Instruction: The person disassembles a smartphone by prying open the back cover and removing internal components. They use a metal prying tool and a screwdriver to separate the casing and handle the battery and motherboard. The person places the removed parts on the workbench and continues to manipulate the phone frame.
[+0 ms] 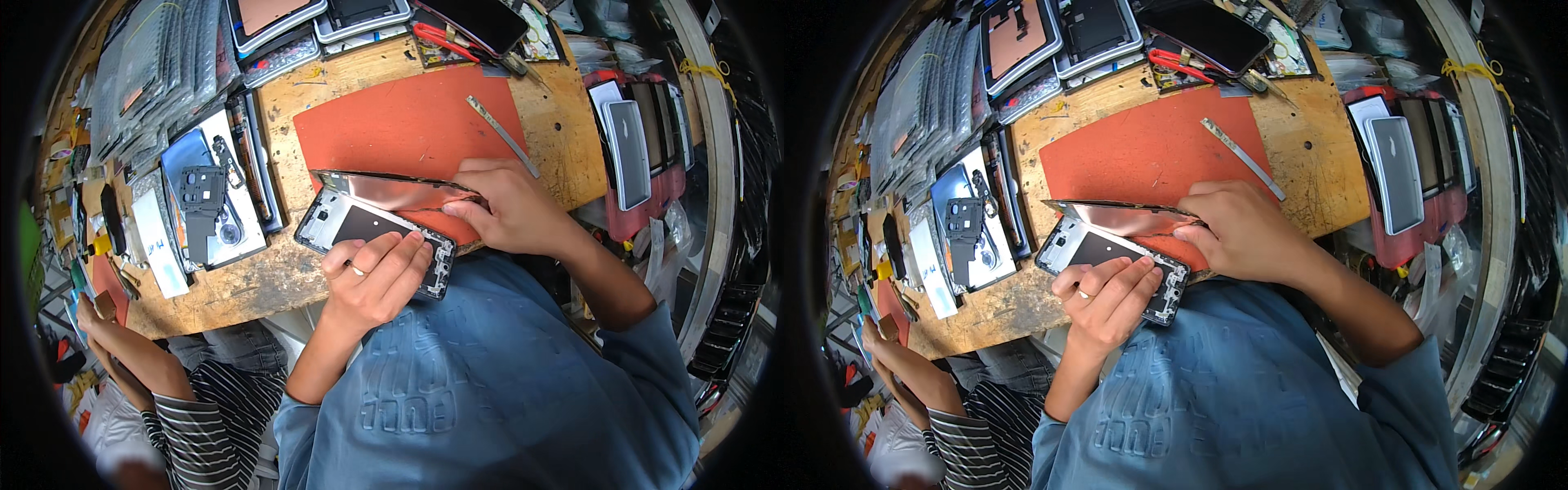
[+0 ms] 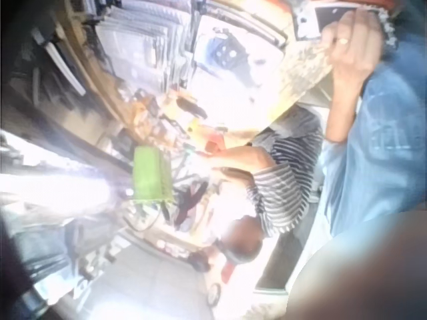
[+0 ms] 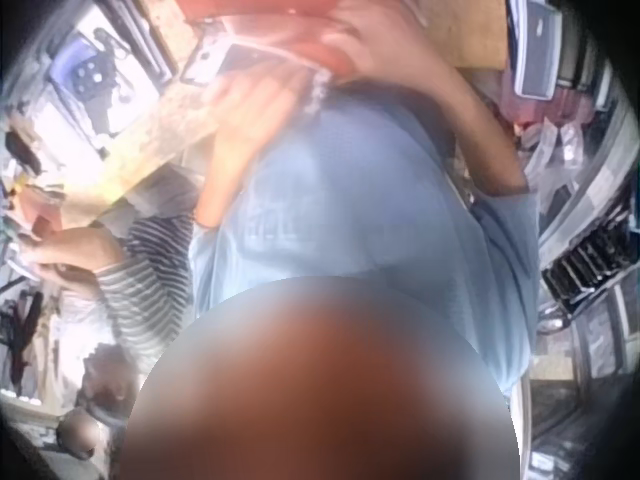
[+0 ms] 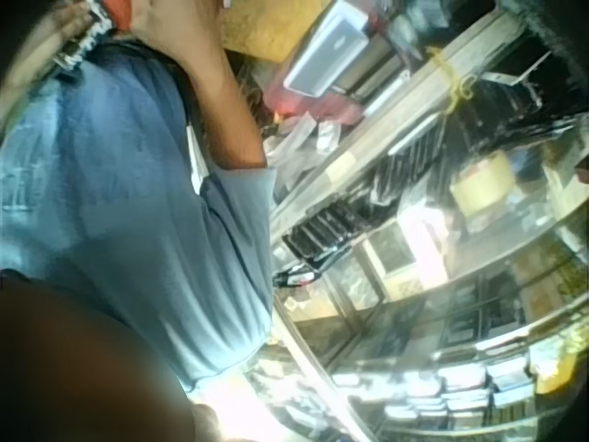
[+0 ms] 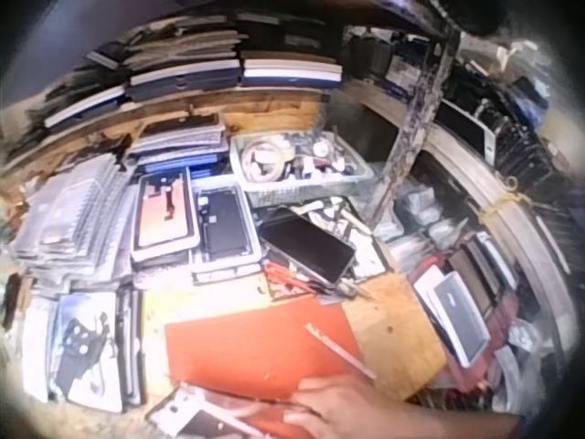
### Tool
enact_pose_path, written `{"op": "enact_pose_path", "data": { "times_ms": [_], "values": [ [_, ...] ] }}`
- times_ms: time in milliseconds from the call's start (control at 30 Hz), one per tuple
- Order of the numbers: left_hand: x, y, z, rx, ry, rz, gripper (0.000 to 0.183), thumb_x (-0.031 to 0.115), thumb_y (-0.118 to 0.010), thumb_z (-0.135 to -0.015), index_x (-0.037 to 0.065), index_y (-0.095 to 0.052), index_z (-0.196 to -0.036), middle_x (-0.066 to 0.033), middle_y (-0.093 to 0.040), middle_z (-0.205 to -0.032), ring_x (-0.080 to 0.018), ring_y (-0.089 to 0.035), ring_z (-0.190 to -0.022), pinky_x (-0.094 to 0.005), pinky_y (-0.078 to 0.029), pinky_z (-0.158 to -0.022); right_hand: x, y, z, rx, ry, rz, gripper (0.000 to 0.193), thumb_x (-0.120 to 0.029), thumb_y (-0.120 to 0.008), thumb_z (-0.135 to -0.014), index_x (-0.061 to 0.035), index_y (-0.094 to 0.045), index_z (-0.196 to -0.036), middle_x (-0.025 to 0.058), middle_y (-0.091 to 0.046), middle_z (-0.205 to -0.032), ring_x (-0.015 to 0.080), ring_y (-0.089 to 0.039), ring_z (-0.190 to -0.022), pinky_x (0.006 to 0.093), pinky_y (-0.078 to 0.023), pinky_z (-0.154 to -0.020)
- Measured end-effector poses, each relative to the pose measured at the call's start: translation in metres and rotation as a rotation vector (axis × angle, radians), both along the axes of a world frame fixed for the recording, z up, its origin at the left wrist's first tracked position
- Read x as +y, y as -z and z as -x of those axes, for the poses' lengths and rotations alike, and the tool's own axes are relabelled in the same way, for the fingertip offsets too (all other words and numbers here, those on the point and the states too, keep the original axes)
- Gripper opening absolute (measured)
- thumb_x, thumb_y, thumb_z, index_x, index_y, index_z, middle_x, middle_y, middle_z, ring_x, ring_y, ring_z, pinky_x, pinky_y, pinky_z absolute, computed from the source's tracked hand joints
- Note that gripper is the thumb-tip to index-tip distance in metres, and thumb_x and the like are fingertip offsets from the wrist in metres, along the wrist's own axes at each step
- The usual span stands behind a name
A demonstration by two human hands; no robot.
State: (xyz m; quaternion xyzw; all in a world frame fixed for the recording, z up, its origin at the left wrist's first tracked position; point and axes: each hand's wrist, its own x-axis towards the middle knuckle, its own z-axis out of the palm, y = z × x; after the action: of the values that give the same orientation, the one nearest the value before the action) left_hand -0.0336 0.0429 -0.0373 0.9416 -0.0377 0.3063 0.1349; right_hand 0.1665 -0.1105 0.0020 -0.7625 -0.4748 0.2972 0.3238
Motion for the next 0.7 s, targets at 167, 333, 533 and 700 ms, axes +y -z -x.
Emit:
{"op": "enact_pose_path", "data": {
  "times_ms": [167, 333, 533, 700],
  "values": [
    [0.005, -0.007, 0.005, 0.037, 0.039, 0.037, 0.013, 0.021, -0.077, -0.083, 0.02, -0.08, -0.095, 0.0059, -0.079, -0.109, -0.0095, -0.068, -0.098, -0.0316, -0.039, -0.088, 0.001, 0.0, 0.004, 0.0, 0.028, -0.001, 0.017, -0.013, -0.072, -0.093, 0.003, -0.071, -0.094, 0.0206, -0.066, -0.088, 0.0452, -0.067, -0.085, 0.0529, -0.05, -0.075],
    [0.016, -0.019, 0.008, 0.077, 0.108, 0.061, 0.015, 0.021, -0.077, -0.081, 0.019, -0.08, -0.095, 0.0069, -0.078, -0.107, -0.0093, -0.068, -0.097, -0.0316, -0.04, -0.089, 0.0, 0.002, 0.005, -0.006, 0.024, -0.01, 0.017, -0.014, -0.073, -0.092, 0.0032, -0.072, -0.095, 0.0209, -0.066, -0.088, 0.0455, -0.066, -0.084, 0.0532, -0.05, -0.075],
    [0.025, -0.029, 0.016, 0.139, 0.194, 0.113, 0.014, 0.02, -0.079, -0.08, 0.019, -0.08, -0.094, 0.0077, -0.078, -0.105, -0.0089, -0.068, -0.097, -0.0321, -0.041, -0.093, 0.001, 0.0, 0.005, -0.035, 0.012, -0.015, 0.015, -0.013, -0.072, -0.092, 0.002, -0.072, -0.094, 0.0204, -0.065, -0.087, 0.0456, -0.066, -0.083, 0.0539, -0.05, -0.075],
    [0.033, -0.039, 0.02, 0.162, 0.287, 0.241, 0.012, 0.019, -0.078, -0.081, 0.017, -0.081, -0.092, 0.0063, -0.078, -0.105, -0.0116, -0.068, -0.097, -0.035, -0.04, -0.093, -0.006, -0.023, 0.008, -0.059, 0.025, -0.068, 0.013, -0.012, -0.074, -0.092, 0.0011, -0.072, -0.091, 0.0182, -0.063, -0.084, 0.0414, -0.065, -0.077, 0.0502, -0.049, -0.069]
  ]
}}
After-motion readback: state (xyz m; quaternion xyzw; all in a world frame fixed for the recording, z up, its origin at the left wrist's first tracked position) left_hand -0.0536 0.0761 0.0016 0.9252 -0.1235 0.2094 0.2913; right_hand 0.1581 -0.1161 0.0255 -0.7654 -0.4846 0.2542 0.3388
